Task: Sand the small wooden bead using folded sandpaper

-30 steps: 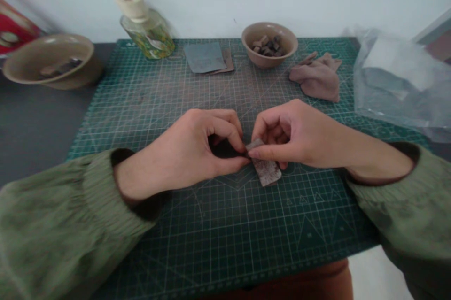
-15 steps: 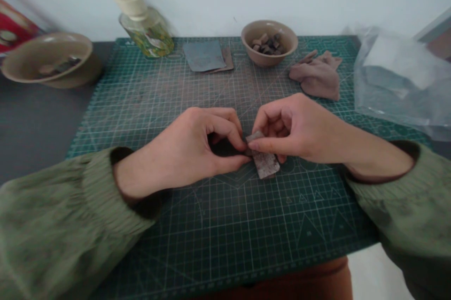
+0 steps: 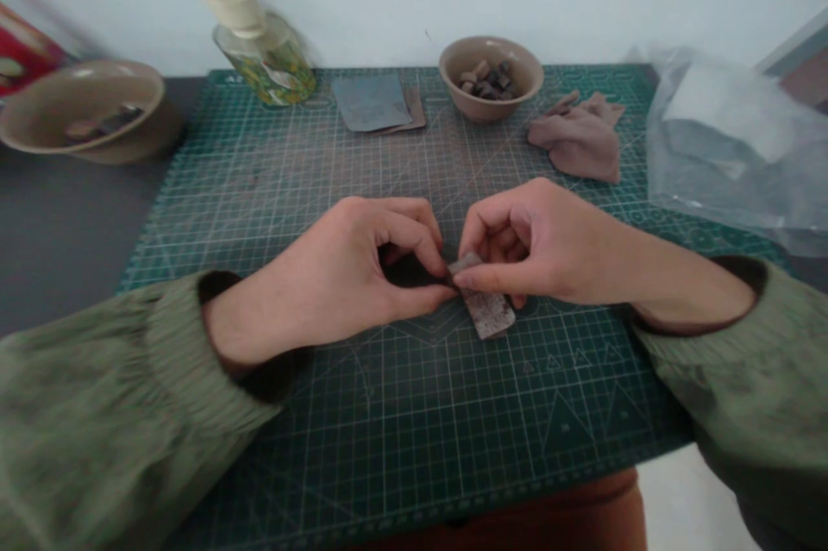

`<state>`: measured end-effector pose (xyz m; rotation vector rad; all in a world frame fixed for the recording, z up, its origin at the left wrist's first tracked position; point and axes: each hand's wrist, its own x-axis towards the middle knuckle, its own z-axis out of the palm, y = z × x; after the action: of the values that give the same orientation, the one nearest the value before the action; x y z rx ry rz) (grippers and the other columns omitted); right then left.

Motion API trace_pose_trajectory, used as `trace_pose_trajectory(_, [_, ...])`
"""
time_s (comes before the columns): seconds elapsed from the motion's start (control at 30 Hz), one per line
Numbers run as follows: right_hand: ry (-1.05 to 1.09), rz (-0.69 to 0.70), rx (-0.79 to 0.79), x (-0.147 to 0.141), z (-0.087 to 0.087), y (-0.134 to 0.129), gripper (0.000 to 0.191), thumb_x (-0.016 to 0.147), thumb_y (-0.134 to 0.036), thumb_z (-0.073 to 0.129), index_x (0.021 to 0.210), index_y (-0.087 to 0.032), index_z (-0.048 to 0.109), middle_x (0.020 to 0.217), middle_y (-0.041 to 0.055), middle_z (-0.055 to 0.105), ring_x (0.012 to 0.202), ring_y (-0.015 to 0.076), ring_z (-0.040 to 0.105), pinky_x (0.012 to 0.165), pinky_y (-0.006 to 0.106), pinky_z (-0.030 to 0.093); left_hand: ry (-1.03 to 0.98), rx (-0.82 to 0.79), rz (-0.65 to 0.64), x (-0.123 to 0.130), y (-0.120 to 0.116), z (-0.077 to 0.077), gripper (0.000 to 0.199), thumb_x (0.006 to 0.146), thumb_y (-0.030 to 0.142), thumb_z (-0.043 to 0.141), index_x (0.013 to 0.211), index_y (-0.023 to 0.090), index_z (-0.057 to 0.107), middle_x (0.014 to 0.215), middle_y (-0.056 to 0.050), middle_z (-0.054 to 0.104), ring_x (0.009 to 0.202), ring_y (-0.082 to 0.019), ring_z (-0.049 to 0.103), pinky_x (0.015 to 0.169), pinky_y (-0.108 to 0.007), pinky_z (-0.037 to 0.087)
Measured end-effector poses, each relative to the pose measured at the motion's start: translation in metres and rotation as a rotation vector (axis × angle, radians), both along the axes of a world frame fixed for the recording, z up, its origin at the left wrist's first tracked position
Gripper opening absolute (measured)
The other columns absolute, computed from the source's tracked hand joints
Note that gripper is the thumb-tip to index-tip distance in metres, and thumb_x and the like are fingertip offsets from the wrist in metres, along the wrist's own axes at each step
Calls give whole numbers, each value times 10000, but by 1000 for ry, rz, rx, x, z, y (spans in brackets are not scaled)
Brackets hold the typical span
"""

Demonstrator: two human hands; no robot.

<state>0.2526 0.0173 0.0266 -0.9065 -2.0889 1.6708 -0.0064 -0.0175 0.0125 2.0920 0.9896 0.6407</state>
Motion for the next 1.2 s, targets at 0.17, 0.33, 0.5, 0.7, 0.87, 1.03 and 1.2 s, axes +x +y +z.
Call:
trace_pose_trajectory(0.17, [-7,9,28,0,1,-1,179,943,-266,937,932,-169,787,700,2,815,560,137,743,478,191,519,-10,19,-8,1,1,0,107,885,171,914,842,246,850,960,12,816,818,-145,755,749,-271,575])
trace_pose_trajectory(0.33, [18,-68,70,4,6,0,239,930,-298,974,884,-191,765,695,-1,805,540,140,724,468,223,538,-20,22,-11,0,1,-1,77,906,215,921,868,253,865,970,5,822,836,-155,770,755,-282,595])
trace_pose_trajectory(0.5, [92,-371,156,5,5,4,300,908,-337,1023,889,-202,756,712,11,795,501,131,683,455,259,534,-12,21,-2,0,0,0,77,915,252,934,872,251,870,980,11,821,840,-140,776,759,-262,605])
trace_pose_trajectory(0.7, [67,-446,162,3,4,7,333,900,-373,1037,879,-199,754,635,-17,745,482,127,658,441,259,512,-14,6,44,0,-1,2,43,911,264,916,953,266,907,1062,-20,869,876,-169,795,764,-267,615])
trace_pose_trajectory(0.87, [51,-468,166,3,5,7,338,913,-387,1027,877,-193,752,657,-9,761,487,124,652,447,266,516,-43,67,151,2,-6,8,114,938,255,873,1044,267,912,781,12,804,586,-120,617,505,-250,424])
trace_pose_trajectory(1.03, [45,-486,154,3,4,7,347,913,-402,1027,873,-220,735,651,-13,756,494,137,661,454,284,523,-93,183,74,2,-8,11,96,949,226,874,1033,271,883,1046,-16,894,815,-155,782,714,-257,595])
trace_pose_trajectory(1.2, [55,-472,120,4,2,8,361,901,-428,1036,866,-237,732,644,-12,748,497,146,657,457,307,520,-189,-19,95,1,-7,1,117,939,246,899,881,223,800,1094,-58,909,991,-228,875,813,-276,686])
